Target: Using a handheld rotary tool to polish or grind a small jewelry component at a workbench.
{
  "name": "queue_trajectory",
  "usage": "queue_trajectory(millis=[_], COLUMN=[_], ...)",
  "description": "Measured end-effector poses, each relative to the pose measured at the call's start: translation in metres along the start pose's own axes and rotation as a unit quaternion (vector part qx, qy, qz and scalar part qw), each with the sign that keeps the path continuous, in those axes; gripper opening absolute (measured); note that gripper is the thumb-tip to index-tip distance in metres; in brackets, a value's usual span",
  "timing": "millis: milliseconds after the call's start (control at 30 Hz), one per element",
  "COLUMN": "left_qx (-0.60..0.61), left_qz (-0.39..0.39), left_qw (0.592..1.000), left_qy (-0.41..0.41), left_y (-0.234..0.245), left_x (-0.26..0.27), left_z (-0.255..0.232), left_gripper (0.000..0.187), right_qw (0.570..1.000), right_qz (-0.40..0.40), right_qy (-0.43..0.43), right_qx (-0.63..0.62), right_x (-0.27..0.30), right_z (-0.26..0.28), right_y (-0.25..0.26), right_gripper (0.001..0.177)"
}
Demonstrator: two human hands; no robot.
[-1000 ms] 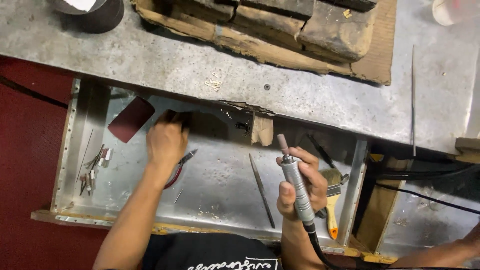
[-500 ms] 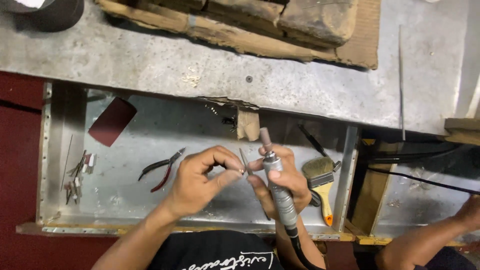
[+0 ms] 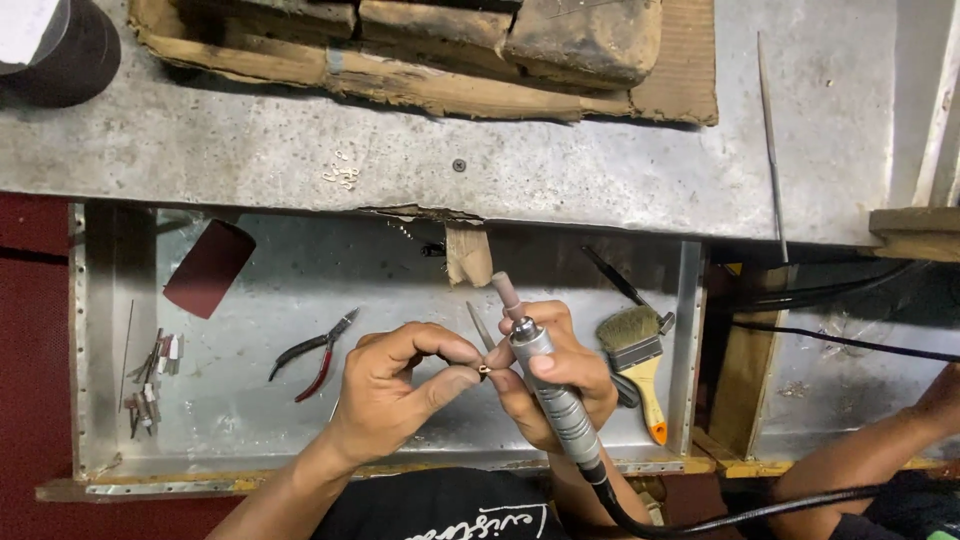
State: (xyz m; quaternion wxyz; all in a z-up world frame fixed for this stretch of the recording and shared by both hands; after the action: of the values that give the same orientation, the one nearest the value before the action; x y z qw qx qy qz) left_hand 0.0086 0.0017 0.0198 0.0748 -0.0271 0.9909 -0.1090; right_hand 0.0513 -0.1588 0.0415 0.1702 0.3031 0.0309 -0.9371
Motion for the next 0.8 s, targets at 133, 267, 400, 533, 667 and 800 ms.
queue_trajectory(millis=[133,267,400,533,667,800], left_qx=[-0.011,-0.073,-0.171,-0.206,-0.208,-0.179], left_qz=[0.006,0.003,-0.006,-0.028,-0.042,-0.028], left_qw=[1.0,0.994,0.956,0.944,0.948,0.955], left_qy=[-0.003,-0.077,-0.238,-0.255,-0.237,-0.234], left_y=[-0.002,-0.005,-0.011,-0.011,-0.009,-0.011], left_x=[-0.002,-0.004,-0.007,-0.005,-0.009,-0.01], left_z=[-0.002,-0.011,-0.024,-0.023,-0.025,-0.026], left_gripper=[0.012,0.013,0.011,0.015,0.011,0.007], right_qw=[0.999,0.998,0.993,0.99,0.988,0.995], right_qz=[-0.008,-0.014,-0.036,-0.033,-0.023,-0.035], right_qy=[0.005,0.008,0.032,0.032,0.037,-0.004], right_qx=[0.041,0.057,0.105,0.133,0.148,0.091], right_x=[0.003,0.002,0.003,0.003,0.003,0.005], right_z=[-0.002,-0.001,-0.004,-0.001,0.002,-0.002], right_y=[0.004,0.003,0.004,0.0,-0.005,-0.003], right_gripper=[0.04,0.04,0.041,0.04,0.033,0.045])
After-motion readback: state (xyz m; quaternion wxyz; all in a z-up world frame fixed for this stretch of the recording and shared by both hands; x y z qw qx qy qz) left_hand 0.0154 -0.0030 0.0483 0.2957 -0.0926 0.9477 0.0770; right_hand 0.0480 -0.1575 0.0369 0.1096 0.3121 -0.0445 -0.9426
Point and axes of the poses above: each hand's wrist, its own x-axis away from the middle knuckle, its own y-axis out of the back of the hand, z = x × y, the point moved 4 cm from there along -x, towards the middle knuckle, and after that the axes turned 6 degrees about x, right-handed, at the moved point
